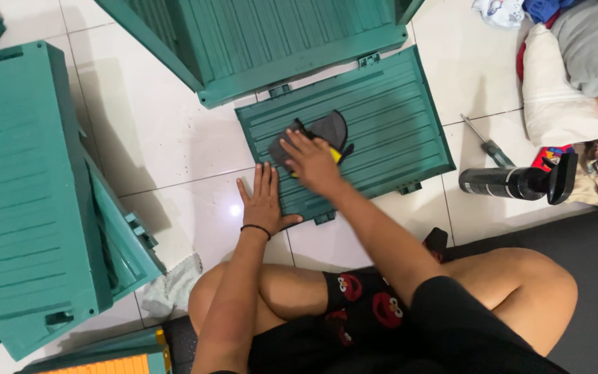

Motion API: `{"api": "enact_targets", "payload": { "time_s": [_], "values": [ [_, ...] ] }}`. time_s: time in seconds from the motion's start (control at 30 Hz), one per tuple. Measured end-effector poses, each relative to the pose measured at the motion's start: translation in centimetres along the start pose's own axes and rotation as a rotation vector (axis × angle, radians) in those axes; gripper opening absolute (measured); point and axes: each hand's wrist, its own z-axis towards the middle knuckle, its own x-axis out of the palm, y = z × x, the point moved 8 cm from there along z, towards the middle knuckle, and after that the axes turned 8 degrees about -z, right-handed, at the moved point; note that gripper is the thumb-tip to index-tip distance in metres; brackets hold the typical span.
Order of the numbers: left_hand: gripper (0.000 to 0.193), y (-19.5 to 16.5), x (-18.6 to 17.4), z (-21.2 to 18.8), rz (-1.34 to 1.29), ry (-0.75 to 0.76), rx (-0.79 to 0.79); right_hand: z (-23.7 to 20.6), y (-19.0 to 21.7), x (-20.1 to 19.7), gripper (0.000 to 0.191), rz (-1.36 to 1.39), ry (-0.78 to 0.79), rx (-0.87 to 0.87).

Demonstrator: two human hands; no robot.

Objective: The person sits on the floor and wipes green plastic panels with a yellow cloth, turning them to clean both sides. They then fit the panels together to build the walls of a plastic storage box, pressing the edges to join them.

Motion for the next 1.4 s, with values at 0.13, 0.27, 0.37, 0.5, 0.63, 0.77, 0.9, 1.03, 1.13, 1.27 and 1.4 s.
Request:
{"api": "enact_targets", "payload": {
  "time_s": [0.13,0.27,0.37,0.5,0.63,0.77,0.9,1.03,1.13,1.27,1.4],
  "values": [
    [0.148,0.0,-0.1,-0.2,-0.039,-0.009,-0.001,-1.9,-9.3,-3.5,0.048,-0.045,-0.036,0.062],
    [0.149,0.0,0.2,-0.1,-0.066,-0.030,0.013,-3.8,-19.5,-8.0,0.054,-0.383,-0.107,0.247],
    [0.149,-0.2,0.6,0.2,-0.074,-0.017,0.019,-3.6,-21.6,-7.8,0.054,-0.344,-0.080,0.354],
    [0.148,-0.3,0.7,0.3,-0.091,-0.054,0.042,-0.8,-15.5,-4.7,0.053,-0.248,-0.152,0.301],
    [0.147,-0.4,1.0,0.4,-0.066,-0.041,0.037,2.3,-1.9,1.5,0.055,-0.054,-0.038,0.053],
    [0.143,0.1,1.2,0.3,-0.026,-0.005,0.020,4.2,4.0,4.1,0.056,-0.134,0.121,-0.096],
    [0.146,0.1,0.5,0.2,-0.049,-0.059,0.017,4.1,0.8,2.3,0.054,-0.005,0.138,-0.232],
    [0.147,-0.1,0.3,0.2,-0.057,-0.046,0.016,2.2,-8.7,-2.2,0.049,-0.010,0.011,-0.056],
    [0.146,-0.2,0.0,0.1,-0.072,-0.053,0.019,0.9,-16.5,-6.0,0.045,-0.012,-0.099,0.128],
    [0.146,-0.3,0.1,0.2,-0.099,-0.041,0.030,0.3,-22.3,-8.3,0.042,-0.199,-0.073,0.230],
    [0.146,-0.5,0.3,0.6,-0.115,-0.029,0.038,1.4,-20.9,-7.0,0.049,-0.350,-0.166,0.359]
  ]
}}
